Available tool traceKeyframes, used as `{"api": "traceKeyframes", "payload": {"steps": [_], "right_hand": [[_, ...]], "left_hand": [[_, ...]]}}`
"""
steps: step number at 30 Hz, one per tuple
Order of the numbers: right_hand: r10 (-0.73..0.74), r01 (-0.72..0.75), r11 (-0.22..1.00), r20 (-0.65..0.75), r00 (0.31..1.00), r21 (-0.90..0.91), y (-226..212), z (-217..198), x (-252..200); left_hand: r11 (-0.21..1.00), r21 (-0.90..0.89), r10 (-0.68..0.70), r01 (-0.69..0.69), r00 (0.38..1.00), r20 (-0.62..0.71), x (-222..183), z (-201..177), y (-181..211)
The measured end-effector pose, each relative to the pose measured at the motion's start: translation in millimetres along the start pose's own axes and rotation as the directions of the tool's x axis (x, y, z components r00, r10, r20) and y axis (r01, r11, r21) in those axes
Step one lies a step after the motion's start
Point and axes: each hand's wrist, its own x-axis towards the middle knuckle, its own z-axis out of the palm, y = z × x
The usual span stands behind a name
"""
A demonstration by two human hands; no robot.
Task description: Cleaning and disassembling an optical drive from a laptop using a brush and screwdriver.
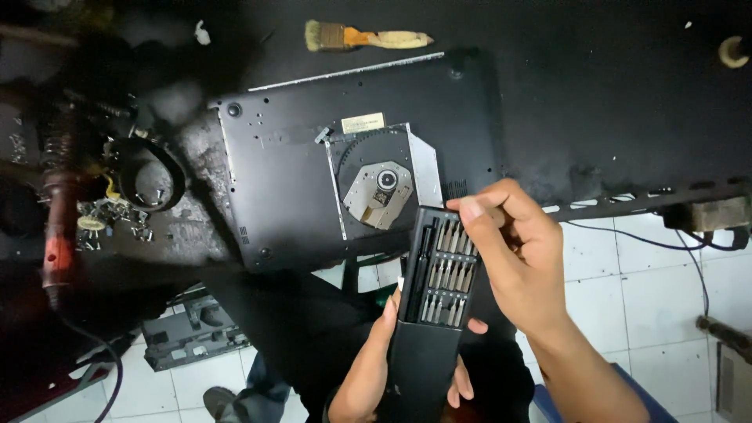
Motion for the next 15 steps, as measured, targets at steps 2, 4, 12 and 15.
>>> {"api": "traceKeyframes", "payload": {"steps": [2,4,12,15], "right_hand": [[-0.005,0.005,1.000,-0.004,1.000,-0.004,2.1,0.1,-0.3],[-0.012,0.012,1.000,-0.006,1.000,-0.007,1.7,0.5,-0.1],[-0.074,0.074,0.997,-0.022,0.997,-0.008,-7.0,2.5,3.7],[0.026,-0.026,0.999,-0.017,1.000,-0.040,-0.8,-4.8,-1.0]], "left_hand": [[1.000,-0.006,0.014,-0.014,1.000,0.019,-0.9,-0.8,-0.9],[0.999,-0.011,0.031,-0.031,0.999,0.038,-1.3,-0.7,-1.4],[0.999,0.016,0.040,-0.040,0.999,0.023,0.3,-1.3,-2.4],[0.996,-0.003,0.088,-0.088,0.995,0.049,3.1,-3.6,-5.5]]}}
